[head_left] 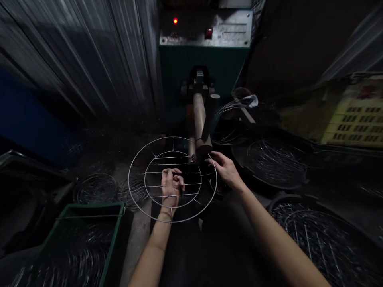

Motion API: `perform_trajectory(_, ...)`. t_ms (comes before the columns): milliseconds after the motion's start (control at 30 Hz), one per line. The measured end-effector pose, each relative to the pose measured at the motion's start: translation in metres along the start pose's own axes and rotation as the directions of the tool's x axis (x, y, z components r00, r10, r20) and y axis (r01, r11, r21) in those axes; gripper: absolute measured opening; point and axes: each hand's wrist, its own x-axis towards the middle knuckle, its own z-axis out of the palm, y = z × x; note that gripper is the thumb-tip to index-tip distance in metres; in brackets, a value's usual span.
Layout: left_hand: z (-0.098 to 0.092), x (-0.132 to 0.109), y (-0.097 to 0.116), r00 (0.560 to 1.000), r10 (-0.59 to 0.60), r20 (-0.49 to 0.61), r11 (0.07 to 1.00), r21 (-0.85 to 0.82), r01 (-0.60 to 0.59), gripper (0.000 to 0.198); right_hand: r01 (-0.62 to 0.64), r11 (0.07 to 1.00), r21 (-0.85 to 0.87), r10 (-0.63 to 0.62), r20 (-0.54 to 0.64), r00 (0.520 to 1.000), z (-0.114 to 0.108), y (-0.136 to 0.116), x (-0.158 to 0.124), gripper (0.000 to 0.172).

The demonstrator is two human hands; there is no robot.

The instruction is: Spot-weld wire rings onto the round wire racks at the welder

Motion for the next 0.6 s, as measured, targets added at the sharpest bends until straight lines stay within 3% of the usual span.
perform_trajectory(200, 0.006, -0.001, -0.003, 0.997, 0.07, -0.031, 0.997, 0.038, -0.068, 0.026, -0.019, 0.999, -0.032, 0.018, -0.015, 1.0, -0.003, -0.004, -0.043, 0.029)
perform_trajectory(367, 0.01, 0.0, -0.007, 0.992, 0.12, -0.044, 0.988, 0.101, -0.115, 0.025, -0.009, 0.998, -0.065, 0.002, -0.107, 0.994, 0.011, -0.005, -0.031, 0.022)
perform_trajectory(600, 0.011, 0.008, -0.007, 0.979, 0.193, -0.064, 0.976, 0.119, -0.185, 0.025, 0.027, 0.998, -0.065, -0.035, -0.123, 0.992, 0.017, -0.003, -0.014, 0.024)
